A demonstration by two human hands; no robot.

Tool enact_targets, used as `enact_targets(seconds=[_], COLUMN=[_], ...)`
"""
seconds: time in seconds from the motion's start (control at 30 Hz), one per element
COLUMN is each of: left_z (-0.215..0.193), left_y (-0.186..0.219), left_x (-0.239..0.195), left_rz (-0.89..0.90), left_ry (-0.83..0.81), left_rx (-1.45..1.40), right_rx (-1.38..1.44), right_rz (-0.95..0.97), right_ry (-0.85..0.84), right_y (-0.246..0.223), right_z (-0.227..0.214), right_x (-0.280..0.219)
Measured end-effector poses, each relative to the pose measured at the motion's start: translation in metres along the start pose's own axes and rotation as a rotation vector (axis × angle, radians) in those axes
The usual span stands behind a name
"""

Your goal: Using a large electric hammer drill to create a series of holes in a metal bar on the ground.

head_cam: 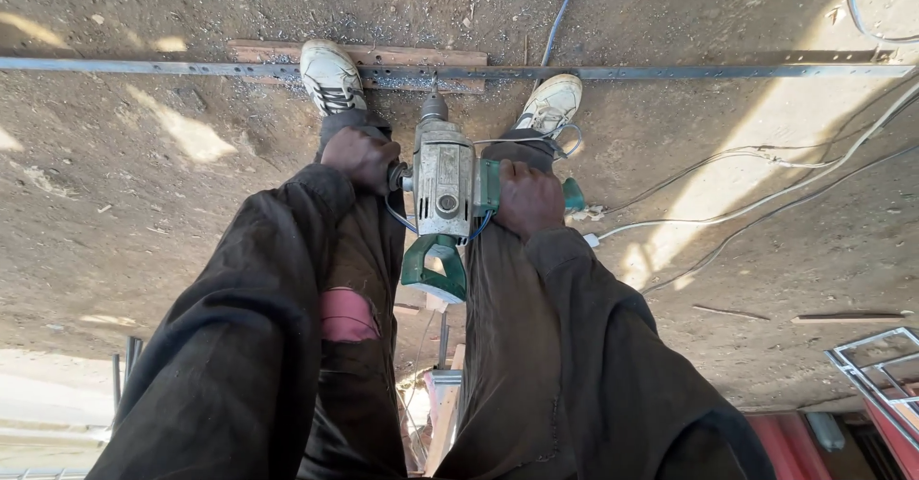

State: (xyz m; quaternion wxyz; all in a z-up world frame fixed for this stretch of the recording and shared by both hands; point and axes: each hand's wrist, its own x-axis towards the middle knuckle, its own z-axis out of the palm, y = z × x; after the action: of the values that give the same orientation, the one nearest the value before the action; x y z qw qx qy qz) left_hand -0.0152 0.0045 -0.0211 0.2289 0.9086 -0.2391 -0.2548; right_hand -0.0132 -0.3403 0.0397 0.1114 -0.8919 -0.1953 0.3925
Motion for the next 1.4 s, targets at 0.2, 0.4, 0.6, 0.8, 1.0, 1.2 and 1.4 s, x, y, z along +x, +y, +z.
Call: enact_targets(seconds=[0.2, 0.4, 0.6, 0.8, 1.0, 1.2, 1.4], left_z=[0.009, 0.005, -0.006, -0.005, 0.012, 0.013, 0.012], left_y=[0.002, 0.004, -0.003, 0.0, -0.004, -0.005, -0.005], left_x=[0.0, 0.0, 0.002, 0.004, -0.006, -0.005, -0.003], left_rz=[0.0, -0.004, 0.012, 0.077, 0.028, 0.029, 0.029], left_ry=[-0.018, -0.03, -0.056, -0.062, -0.045, -0.041, -0.043], left_rx=[-0.001, -0.016, 0.065, 0.009, 0.091, 0.074, 0.055], right_rx=[0.014, 0.002, -0.058, -0.031, -0.074, -0.068, -0.089], right_rz=[0.014, 0.026, 0.058, -0.013, -0.001, -0.032, -0.027], right_ry=[-0.04, -0.026, 0.129, 0.153, 0.171, 0.157, 0.15], right_y=[0.005, 0.005, -0.01, -0.001, -0.011, -0.008, -0.005], right_z=[0.002, 0.007, -0.007, -0.004, -0.024, -0.019, -0.005], right_x=[-0.003, -0.003, 0.004, 0.0, 0.005, 0.004, 0.004])
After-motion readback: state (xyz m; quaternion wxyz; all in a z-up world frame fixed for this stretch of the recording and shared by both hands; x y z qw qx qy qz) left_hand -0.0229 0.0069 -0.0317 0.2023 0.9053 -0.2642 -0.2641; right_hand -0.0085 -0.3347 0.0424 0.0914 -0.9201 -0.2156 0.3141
